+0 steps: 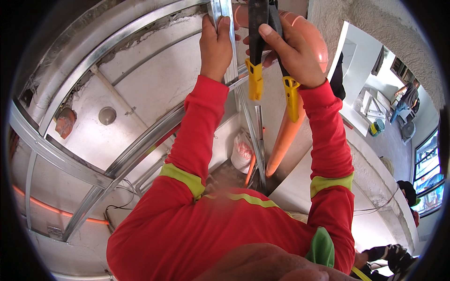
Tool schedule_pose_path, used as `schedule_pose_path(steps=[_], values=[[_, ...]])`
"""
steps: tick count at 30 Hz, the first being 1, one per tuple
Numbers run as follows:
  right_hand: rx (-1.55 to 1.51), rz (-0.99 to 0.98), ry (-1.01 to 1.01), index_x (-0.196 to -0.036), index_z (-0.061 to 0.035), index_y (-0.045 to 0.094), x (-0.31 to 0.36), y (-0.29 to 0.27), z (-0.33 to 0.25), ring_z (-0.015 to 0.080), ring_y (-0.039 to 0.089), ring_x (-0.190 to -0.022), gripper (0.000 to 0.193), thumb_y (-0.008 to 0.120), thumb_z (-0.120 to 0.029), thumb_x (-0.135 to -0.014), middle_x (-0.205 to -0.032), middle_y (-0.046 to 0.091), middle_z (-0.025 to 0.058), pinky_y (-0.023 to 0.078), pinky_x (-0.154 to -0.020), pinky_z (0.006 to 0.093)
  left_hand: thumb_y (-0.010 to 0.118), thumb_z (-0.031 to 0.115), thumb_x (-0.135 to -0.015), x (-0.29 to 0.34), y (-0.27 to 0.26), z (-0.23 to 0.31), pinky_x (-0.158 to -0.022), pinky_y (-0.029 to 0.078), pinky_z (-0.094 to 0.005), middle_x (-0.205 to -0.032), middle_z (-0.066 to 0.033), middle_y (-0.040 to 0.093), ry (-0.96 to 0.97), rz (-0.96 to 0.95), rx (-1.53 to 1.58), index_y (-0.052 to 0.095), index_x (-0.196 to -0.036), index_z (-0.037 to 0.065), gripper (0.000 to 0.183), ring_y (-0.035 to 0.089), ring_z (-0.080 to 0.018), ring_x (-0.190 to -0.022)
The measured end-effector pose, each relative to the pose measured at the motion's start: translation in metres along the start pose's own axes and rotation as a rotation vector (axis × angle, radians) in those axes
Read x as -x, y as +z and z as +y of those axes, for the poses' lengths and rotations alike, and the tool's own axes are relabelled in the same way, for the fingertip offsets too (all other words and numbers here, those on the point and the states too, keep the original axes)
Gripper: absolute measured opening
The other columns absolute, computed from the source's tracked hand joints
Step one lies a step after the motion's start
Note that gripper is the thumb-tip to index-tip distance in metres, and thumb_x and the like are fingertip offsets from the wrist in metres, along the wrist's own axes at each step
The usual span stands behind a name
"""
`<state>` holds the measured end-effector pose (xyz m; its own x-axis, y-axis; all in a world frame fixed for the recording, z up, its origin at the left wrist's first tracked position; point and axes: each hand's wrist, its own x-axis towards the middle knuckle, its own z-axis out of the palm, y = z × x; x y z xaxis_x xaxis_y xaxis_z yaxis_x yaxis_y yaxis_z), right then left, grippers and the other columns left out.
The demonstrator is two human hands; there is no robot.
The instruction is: The person assembles a metal frame on the ceiling using a manual pipe bender to shape metal rods and a power drill to secure them. The person also handles electrical tape and a power strip while working on the ceiling structure.
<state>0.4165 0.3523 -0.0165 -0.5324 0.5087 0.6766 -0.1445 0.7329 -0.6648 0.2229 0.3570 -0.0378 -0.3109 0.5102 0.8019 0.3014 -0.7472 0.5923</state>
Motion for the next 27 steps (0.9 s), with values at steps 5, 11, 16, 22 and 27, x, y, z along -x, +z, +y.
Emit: schedule_pose_path(steps=[5, 11, 16, 22, 27], values=[[0.112, 0.001, -0.059, -0.139, -0.0012, 0.047, 0.001, 0.0, 0.006, 0.0147, 0.073, -0.086, 0.052, 0.054, -0.04, -0.106, -0.104, 0.073, 0.0106, 0.052, -0.059, 0.0196, 0.052, 0.021, -0.107, 0.003, 0.0, -0.001, -0.063, 0.055, -0.0314, -0.091, -0.0111, 0.069, 0.045, 0.004, -0.034, 0.047, -0.116, 0.001, 0.022, 0.071, -0.0184, -0.07], [0.5, 0.081, -0.181, -0.137, 0.003, 0.05, -0.003, -0.003, 0.001, 0.0126, 0.067, -0.074, 0.06, 0.062, -0.044, -0.102, -0.093, 0.072, 0.0073, 0.051, -0.059, 0.026, 0.052, 0.021, -0.107, 0.002, 0.003, 0.0, -0.062, 0.055, -0.031, -0.089, -0.0096, 0.07, 0.11, 0.039, -0.048, 0.049, -0.114, 0.001, 0.021, 0.07, -0.0174, -0.069], [0.771, 0.053, -0.259, -0.132, 0.0054, 0.053, -0.015, -0.023, -0.012, 0.0158, 0.068, -0.075, 0.06, 0.067, -0.043, -0.098, -0.087, 0.071, 0.0084, 0.053, -0.065, 0.0325, 0.052, 0.022, -0.107, 0.003, 0.006, -0.002, -0.064, 0.055, -0.0308, -0.089, -0.0095, 0.071, 0.072, 0.074, -0.051, 0.05, -0.113, 0.002, 0.021, 0.07, -0.0174, -0.067], [0.789, -0.066, -0.173, -0.126, -0.0004, 0.056, -0.024, -0.032, -0.018, 0.0211, 0.074, -0.083, 0.049, 0.065, -0.041, -0.1, -0.092, 0.073, 0.0107, 0.058, -0.072, 0.033, 0.053, 0.021, -0.106, 0.004, 0.008, 0.001, -0.062, 0.055, -0.0314, -0.088, -0.0099, 0.071, 0.064, 0.099, -0.041, 0.05, -0.112, 0.002, 0.02, 0.072, -0.0188, -0.068], [0.23, -0.098, -0.004, -0.122, 0.0009, 0.057, -0.02, -0.025, -0.012, 0.0182, 0.074, -0.081, 0.049, 0.064, -0.042, -0.101, -0.093, 0.075, 0.0092, 0.058, -0.065, 0.0336, 0.051, 0.022, -0.107, 0.009, 0.01, 0.005, -0.065, 0.057, -0.0313, -0.092, -0.0112, 0.071, 0.05, 0.111, -0.073, 0.052, -0.113, 0.001, 0.022, 0.07, -0.0189, -0.07]])
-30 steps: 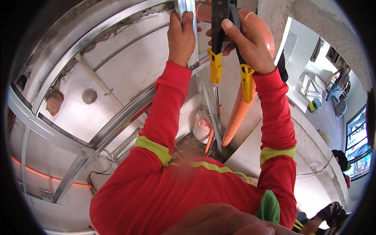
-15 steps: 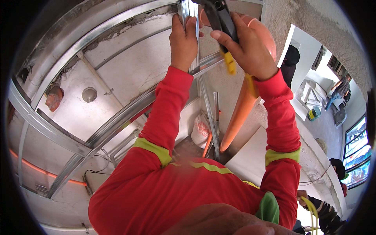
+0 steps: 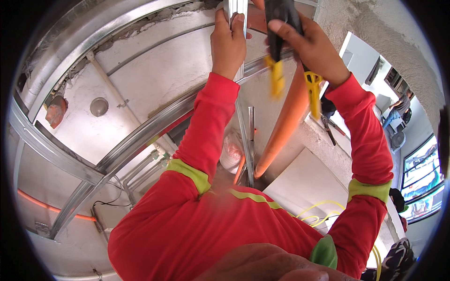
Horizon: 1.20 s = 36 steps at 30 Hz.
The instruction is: The person assembles a metal frame on the ceiling using a manual pipe bender to shape metal rods and a power drill to secure them. The person also handles electrical tape and a power strip while working on the ceiling structure.
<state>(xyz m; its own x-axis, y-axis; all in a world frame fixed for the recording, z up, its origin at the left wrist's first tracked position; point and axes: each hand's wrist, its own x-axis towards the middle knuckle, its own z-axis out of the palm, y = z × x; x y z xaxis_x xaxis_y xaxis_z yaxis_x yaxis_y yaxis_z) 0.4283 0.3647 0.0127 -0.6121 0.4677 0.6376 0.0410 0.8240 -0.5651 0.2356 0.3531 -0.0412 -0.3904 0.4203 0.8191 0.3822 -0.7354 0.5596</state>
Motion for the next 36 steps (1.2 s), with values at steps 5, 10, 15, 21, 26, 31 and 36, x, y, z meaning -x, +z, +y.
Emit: schedule_pose_path(steps=[5, 10, 15, 21, 26, 31, 36], values=[[0.307, 0.007, -0.074, -0.124, 0.0002, 0.059, -0.004, -0.007, -0.013, 0.0191, 0.073, -0.086, 0.058, 0.066, -0.051, -0.098, -0.094, 0.073, 0.0103, 0.056, -0.076, 0.0321, 0.068, 0.021, -0.098, -0.004, -0.003, -0.005, -0.072, 0.053, -0.0372, -0.096, -0.0057, 0.07, -0.054, 0.05, -0.06, 0.058, -0.113, 0.008, 0.022, 0.068, -0.0252, -0.078], [0.149, -0.037, 0.178, -0.112, 0.0054, 0.057, -0.007, -0.015, -0.035, 0.0149, 0.061, -0.069, 0.049, 0.068, -0.04, -0.098, -0.079, 0.066, 0.0084, 0.05, -0.062, 0.0327, 0.054, 0.025, -0.106, -0.005, 0.0, -0.008, -0.064, 0.056, -0.0331, -0.094, -0.0124, 0.072, 0.018, 0.06, -0.095, 0.052, -0.114, 0.001, 0.025, 0.074, -0.0213, -0.072], [0.672, 0.073, -0.027, -0.117, 0.0008, 0.06, -0.005, 0.001, -0.028, 0.0193, 0.069, -0.082, 0.053, 0.067, -0.048, -0.097, -0.089, 0.07, 0.0113, 0.054, -0.072, 0.0335, 0.054, 0.026, -0.106, 0.001, 0.001, -0.002, -0.065, 0.055, -0.0333, -0.092, -0.0118, 0.073, 0.023, 0.061, -0.054, 0.052, -0.114, 0.001, 0.027, 0.075, -0.0229, -0.072], [0.2, 0.057, 0.142, -0.129, 0.0006, 0.058, -0.008, 0.002, -0.015, 0.0231, 0.074, -0.089, 0.061, 0.069, -0.049, -0.096, -0.096, 0.073, 0.0134, 0.057, -0.076, 0.0335, 0.055, 0.021, -0.104, 0.001, 0.0, 0.004, -0.066, 0.058, -0.0367, -0.098, -0.0158, 0.073, -0.041, 0.039, -0.074, 0.049, -0.124, 0.003, 0.028, 0.075, -0.026, -0.071], [0.279, 0.01, 0.089, -0.129, 0.0016, 0.057, -0.008, -0.001, -0.014, 0.0259, 0.073, -0.097, 0.06, 0.067, -0.048, -0.097, -0.103, 0.071, 0.0158, 0.059, -0.088, 0.038, 0.053, 0.025, -0.107, 0.007, -0.001, -0.003, -0.07, 0.055, -0.0333, -0.096, -0.0114, 0.071, 0.038, 0.049, -0.041, 0.052, -0.118, 0.001, 0.026, 0.074, -0.0204, -0.078], [-0.315, -0.092, 0.195, -0.121, 0.0038, 0.059, -0.008, -0.003, -0.011, 0.0257, 0.073, -0.097, 0.059, 0.067, -0.049, -0.097, -0.101, 0.07, 0.0168, 0.06, -0.088, 0.0376, 0.054, 0.022, -0.106, 0.008, -0.003, -0.002, -0.086, 0.052, -0.0338, -0.113, -0.0138, 0.067, 0.042, 0.053, 0.021, 0.05, -0.131, 0.002, 0.032, 0.07, -0.0242, -0.101], [-0.044, 0.074, 0.253, -0.116, 0.0031, 0.065, -0.005, 0.011, -0.018, 0.017, 0.074, -0.079, 0.054, 0.074, -0.045, -0.093, -0.084, 0.074, 0.0095, 0.058, -0.069, 0.0299, 0.053, 0.008, -0.101, 0.08, -0.01, 0.021, -0.114, 0.036, -0.0438, -0.154, -0.0182, 0.04, 0.392, 0.113, -0.011, 0.036, -0.151, -0.002, 0.054, 0.044, -0.028, -0.14]])
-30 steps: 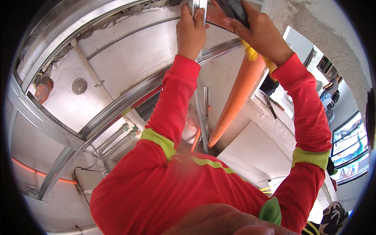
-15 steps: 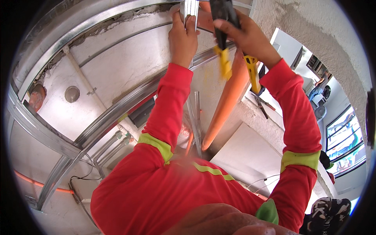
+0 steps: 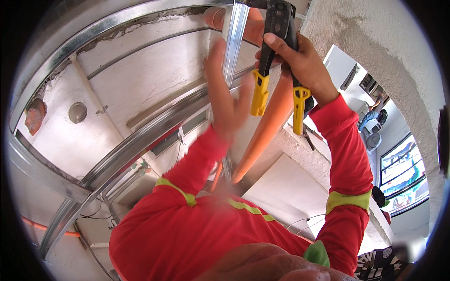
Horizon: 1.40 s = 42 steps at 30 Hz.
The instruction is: The person assembles a metal frame on the ceiling using a manual pipe bender to shape metal rods and a power drill to secure them. The person also handles electrical tape and a power strip while working on the ceiling structure.
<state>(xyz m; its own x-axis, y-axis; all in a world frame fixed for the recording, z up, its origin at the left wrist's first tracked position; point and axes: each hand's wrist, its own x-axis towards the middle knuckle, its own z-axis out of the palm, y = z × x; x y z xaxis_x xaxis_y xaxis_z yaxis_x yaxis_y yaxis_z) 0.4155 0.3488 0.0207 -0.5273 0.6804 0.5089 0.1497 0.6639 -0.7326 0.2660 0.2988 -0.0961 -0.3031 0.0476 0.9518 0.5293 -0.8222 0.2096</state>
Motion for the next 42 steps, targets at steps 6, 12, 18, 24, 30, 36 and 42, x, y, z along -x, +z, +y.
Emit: schedule_pose_path(steps=[6, 12, 18, 24, 30, 36, 42], values=[[-0.225, -0.06, 0.081, -0.117, 0.0035, 0.061, 0.008, 0.009, -0.027, 0.0198, 0.072, -0.08, 0.053, 0.078, -0.038, -0.09, -0.09, 0.072, 0.0123, 0.059, -0.072, 0.0318, 0.06, 0.027, -0.102, 0.064, -0.003, -0.003, -0.101, 0.047, -0.0375, -0.134, -0.0167, 0.057, -0.667, -0.391, 0.732, 0.038, -0.147, -0.004, 0.059, 0.058, -0.0245, -0.123], [-0.013, 0.087, 0.02, -0.114, 0.0008, 0.06, 0.008, 0.035, -0.02, 0.0186, 0.072, -0.079, 0.038, 0.08, -0.018, -0.087, -0.086, 0.07, 0.0094, 0.059, -0.074, 0.0322, 0.065, 0.012, -0.095, 0.058, -0.001, -0.022, -0.092, 0.049, -0.0301, -0.114, -0.004, 0.06, -0.728, -0.4, 0.639, 0.041, -0.147, 0.002, 0.058, 0.061, -0.0141, -0.103], [-0.107, 0.128, 0.059, -0.113, -0.0015, 0.059, 0.009, 0.041, -0.012, 0.0172, 0.072, -0.079, 0.047, 0.082, -0.03, -0.084, -0.088, 0.068, 0.0073, 0.058, -0.071, 0.0301, 0.094, 0.047, -0.064, 0.062, -0.008, -0.005, -0.109, 0.04, -0.0429, -0.14, -0.0204, 0.047, -0.408, -0.403, 0.286, 0.021, -0.154, -0.006, 0.128, 0.049, -0.0311, -0.131], [-0.289, 0.133, -0.025, -0.123, 0.0004, 0.058, 0.01, 0.053, -0.002, 0.0192, 0.072, -0.078, 0.062, 0.081, -0.041, -0.083, -0.089, 0.066, 0.0065, 0.055, -0.07, 0.0301, 0.095, 0.058, -0.056, 0.058, -0.014, 0.009, -0.115, 0.034, -0.0506, -0.149, -0.0338, 0.032, -0.382, -0.446, 0.08, 0.007, -0.152, -0.014, 0.149, 0.037, -0.047, -0.14], [-0.292, 0.197, -0.087, -0.119, 0.0027, 0.063, 0.004, 0.058, 0.004, 0.018, 0.069, -0.07, 0.059, 0.082, -0.039, -0.083, -0.088, 0.067, 0.0073, 0.052, -0.061, 0.0294, 0.086, 0.043, -0.075, 0.06, -0.011, 0.009, -0.1, 0.045, -0.0509, -0.136, -0.0348, 0.043, -0.361, -0.362, 0.107, 0.018, -0.148, -0.013, 0.115, 0.052, -0.0495, -0.121], [-0.152, 0.336, -0.215, -0.122, -0.0018, 0.065, -0.004, 0.082, 0.01, 0.0134, 0.062, -0.057, 0.052, 0.066, -0.047, -0.096, -0.071, 0.06, 0.0025, 0.048, -0.053, 0.0256, 0.072, 0.027, -0.092, 0.066, -0.015, -0.01, -0.086, 0.053, -0.0493, -0.118, -0.0303, 0.058, -0.314, -0.289, 0.159, 0.032, -0.145, -0.007, 0.075, 0.061, -0.0505, -0.103], [-0.144, 0.294, -0.036, -0.124, -0.0044, 0.061, 0.011, 0.057, 0.015, 0.0168, 0.068, -0.076, 0.051, 0.068, -0.046, -0.096, -0.084, 0.065, 0.0061, 0.055, -0.067, 0.0313, 0.052, 0.031, -0.108, 0.056, -0.006, -0.016, -0.081, 0.049, -0.0236, -0.112, -0.0032, 0.064, -0.849, -0.348, 0.821, 0.051, -0.136, 0.0, 0.042, 0.059, -0.0075, -0.094]])
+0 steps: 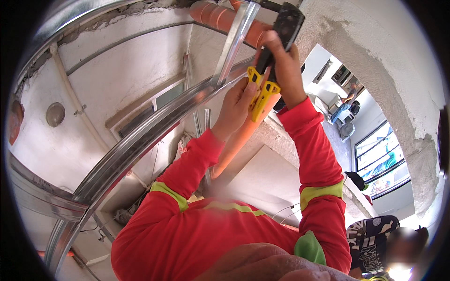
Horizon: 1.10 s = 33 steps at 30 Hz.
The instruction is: The person assembles a metal frame on the ceiling using a manual pipe bender to shape metal rods and a power drill to secure them. The person also handles electrical tape and a power strip while working on the ceiling structure.
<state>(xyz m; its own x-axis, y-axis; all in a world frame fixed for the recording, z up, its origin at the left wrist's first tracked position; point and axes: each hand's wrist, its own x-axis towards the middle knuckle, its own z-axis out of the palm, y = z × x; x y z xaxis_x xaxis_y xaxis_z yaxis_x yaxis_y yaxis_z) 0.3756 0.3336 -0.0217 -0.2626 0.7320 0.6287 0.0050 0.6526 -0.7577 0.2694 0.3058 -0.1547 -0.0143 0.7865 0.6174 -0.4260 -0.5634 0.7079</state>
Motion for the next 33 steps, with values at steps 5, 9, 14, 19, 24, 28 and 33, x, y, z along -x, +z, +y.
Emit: schedule_pose_path(steps=[5, 9, 14, 19, 24, 28, 33], values=[[0.301, -0.023, -0.132, -0.142, 0.0018, 0.046, 0.074, -0.01, 0.013, 0.016, 0.06, -0.11, 0.057, 0.072, -0.014, -0.095, -0.121, 0.061, 0.0108, 0.053, -0.091, 0.0321, 0.045, 0.036, -0.111, 0.0, 0.009, 0.0, -0.064, 0.045, -0.0239, -0.084, 0.0002, 0.056, 0.079, 0.117, -0.084, 0.058, -0.109, 0.003, 0.036, 0.053, -0.0059, -0.073], [0.455, -0.059, 0.205, -0.145, -0.0028, 0.049, 0.109, -0.035, -0.039, 0.0108, 0.061, -0.102, 0.051, 0.066, -0.005, -0.096, -0.11, 0.062, 0.0048, 0.052, -0.082, 0.0238, 0.043, 0.042, -0.11, 0.007, 0.001, 0.009, -0.061, 0.046, -0.0265, -0.084, -0.001, 0.056, -0.006, 0.053, 0.016, 0.059, -0.111, 0.004, 0.041, 0.054, -0.0094, -0.071], [0.28, -0.203, 0.156, -0.14, 0.0009, 0.054, 0.1, -0.072, -0.077, 0.0087, 0.058, -0.099, 0.043, 0.06, -0.004, -0.098, -0.111, 0.063, 0.0046, 0.048, -0.085, 0.026, 0.043, 0.044, -0.11, 0.01, 0.005, 0.012, -0.062, 0.046, -0.0264, -0.082, -0.0022, 0.057, -0.044, 0.037, 0.093, 0.059, -0.109, 0.004, 0.044, 0.054, -0.011, -0.069], [-0.132, -0.334, 0.134, -0.149, -0.0007, 0.042, 0.08, -0.051, 0.004, 0.0164, 0.058, -0.11, 0.056, 0.064, -0.015, -0.099, -0.13, 0.062, 0.0105, 0.046, -0.095, 0.0303, 0.052, 0.047, -0.105, 0.016, 0.015, 0.011, -0.078, 0.048, -0.0296, -0.097, -0.0048, 0.059, -0.006, 0.066, -0.1, 0.053, -0.124, 0.002, 0.049, 0.057, -0.0135, -0.084], [-0.532, -0.556, 0.088, -0.161, 0.0041, 0.014, 0.064, -0.037, 0.028, 0.0277, 0.054, -0.13, 0.099, 0.072, -0.038, -0.093, -0.146, 0.052, 0.0213, 0.035, -0.115, 0.0418, 0.081, 0.065, -0.075, 0.035, 0.018, 0.016, -0.107, 0.042, -0.0449, -0.139, -0.0263, 0.044, 0.352, 0.042, -0.655, 0.021, -0.15, -0.01, 0.122, 0.049, -0.0365, -0.13], [-0.47, -0.51, 0.046, -0.159, 0.0023, 0.019, 0.057, -0.019, 0.031, 0.0348, 0.052, -0.134, 0.115, 0.076, -0.058, -0.079, -0.145, 0.051, 0.0247, 0.033, -0.115, 0.0464, 0.088, 0.057, -0.068, 0.043, 0.022, 0.017, -0.111, 0.037, -0.0498, -0.144, -0.0367, 0.034, 0.382, 0.06, -0.859, 0.005, -0.152, -0.016, 0.139, 0.041, -0.0497, -0.135], [-0.437, -0.371, 0.067, -0.151, 0.0034, 0.036, 0.057, -0.008, 0.047, 0.0278, 0.059, -0.122, 0.099, 0.073, -0.054, -0.081, -0.129, 0.061, 0.0188, 0.04, -0.109, 0.0411, 0.079, 0.039, -0.082, 0.045, 0.019, 0.015, -0.107, 0.039, -0.0516, -0.141, -0.0365, 0.037, 0.416, 0.087, -0.904, 0.009, -0.153, -0.012, 0.113, 0.045, -0.0516, -0.127]])
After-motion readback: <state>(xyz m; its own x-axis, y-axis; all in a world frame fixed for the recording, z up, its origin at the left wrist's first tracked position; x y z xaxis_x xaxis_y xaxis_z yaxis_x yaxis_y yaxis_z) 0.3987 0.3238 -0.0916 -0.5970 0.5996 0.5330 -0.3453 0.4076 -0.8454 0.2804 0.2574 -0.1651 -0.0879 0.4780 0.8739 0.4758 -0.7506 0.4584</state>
